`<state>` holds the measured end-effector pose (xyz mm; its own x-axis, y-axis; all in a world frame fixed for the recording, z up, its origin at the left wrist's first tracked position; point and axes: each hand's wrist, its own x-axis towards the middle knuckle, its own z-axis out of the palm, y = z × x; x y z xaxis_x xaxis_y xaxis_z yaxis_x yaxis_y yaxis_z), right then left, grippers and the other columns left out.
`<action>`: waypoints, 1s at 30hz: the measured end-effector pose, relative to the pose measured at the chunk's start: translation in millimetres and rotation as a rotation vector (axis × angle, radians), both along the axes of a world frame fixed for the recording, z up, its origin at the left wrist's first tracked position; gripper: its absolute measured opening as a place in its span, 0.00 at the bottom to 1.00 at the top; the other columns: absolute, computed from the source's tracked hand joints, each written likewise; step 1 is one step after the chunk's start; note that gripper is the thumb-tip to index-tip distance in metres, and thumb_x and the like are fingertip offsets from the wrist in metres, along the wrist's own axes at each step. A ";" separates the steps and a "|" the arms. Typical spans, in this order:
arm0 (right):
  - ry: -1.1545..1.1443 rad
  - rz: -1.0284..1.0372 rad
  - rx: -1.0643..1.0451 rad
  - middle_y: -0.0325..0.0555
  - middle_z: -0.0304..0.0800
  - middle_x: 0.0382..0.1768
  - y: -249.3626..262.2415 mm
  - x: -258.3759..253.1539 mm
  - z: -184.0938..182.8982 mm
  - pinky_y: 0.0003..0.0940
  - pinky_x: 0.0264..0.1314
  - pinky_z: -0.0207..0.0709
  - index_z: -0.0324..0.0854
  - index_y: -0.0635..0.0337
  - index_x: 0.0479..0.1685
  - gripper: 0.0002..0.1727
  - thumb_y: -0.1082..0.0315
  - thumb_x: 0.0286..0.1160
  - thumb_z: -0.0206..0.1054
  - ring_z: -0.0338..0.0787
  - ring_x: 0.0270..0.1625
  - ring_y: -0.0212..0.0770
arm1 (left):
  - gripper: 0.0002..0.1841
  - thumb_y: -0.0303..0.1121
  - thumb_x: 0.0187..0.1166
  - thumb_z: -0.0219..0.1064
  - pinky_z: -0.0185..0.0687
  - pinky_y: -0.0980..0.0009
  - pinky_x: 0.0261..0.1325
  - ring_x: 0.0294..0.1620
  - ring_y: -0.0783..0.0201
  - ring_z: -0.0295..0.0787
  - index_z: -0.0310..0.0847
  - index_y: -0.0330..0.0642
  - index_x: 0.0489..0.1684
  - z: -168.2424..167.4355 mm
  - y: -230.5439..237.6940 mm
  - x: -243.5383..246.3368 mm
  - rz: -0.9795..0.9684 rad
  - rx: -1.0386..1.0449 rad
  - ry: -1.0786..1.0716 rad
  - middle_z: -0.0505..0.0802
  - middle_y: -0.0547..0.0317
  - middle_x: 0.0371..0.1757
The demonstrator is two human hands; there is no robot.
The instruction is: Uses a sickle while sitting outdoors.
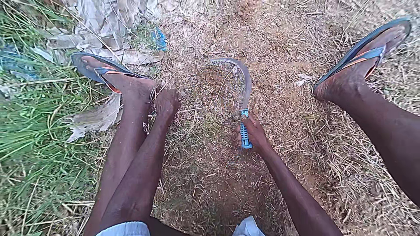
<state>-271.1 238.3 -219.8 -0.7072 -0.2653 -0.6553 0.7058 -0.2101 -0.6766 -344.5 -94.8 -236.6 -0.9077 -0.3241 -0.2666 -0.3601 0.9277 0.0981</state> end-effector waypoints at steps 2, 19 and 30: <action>0.000 -0.062 0.001 0.48 0.83 0.23 3.9 -0.3 -0.8 0.34 0.17 0.83 0.67 0.57 0.70 0.19 0.54 0.97 0.44 0.83 0.15 0.40 | 0.23 0.40 0.93 0.50 0.74 0.28 0.64 0.68 0.25 0.81 0.84 0.28 0.57 -1.2 0.8 3.8 -0.009 -0.047 0.021 0.86 0.22 0.61; -0.119 0.021 0.002 0.45 0.80 0.25 -4.6 2.1 5.1 0.31 0.17 0.79 0.69 0.57 0.67 0.24 0.46 0.95 0.45 0.81 0.17 0.38 | 0.20 0.39 0.91 0.53 0.65 0.32 0.77 0.80 0.30 0.71 0.85 0.37 0.68 11.8 78.3 98.4 0.137 0.058 0.011 0.77 0.30 0.78; -0.179 0.462 -0.012 0.42 0.81 0.21 37.9 102.8 -11.7 0.29 0.16 0.76 0.72 0.56 0.67 0.22 0.49 0.94 0.47 0.79 0.13 0.35 | 0.21 0.40 0.90 0.53 0.66 0.37 0.79 0.82 0.38 0.72 0.83 0.43 0.73 19.9 127.4 159.5 0.155 0.134 -0.144 0.78 0.37 0.81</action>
<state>-168.3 276.2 -231.4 -0.3901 -0.5331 -0.7507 0.8321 0.1449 -0.5353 -185.1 32.6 -216.6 -0.7994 -0.4097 -0.4395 -0.5162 0.8426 0.1535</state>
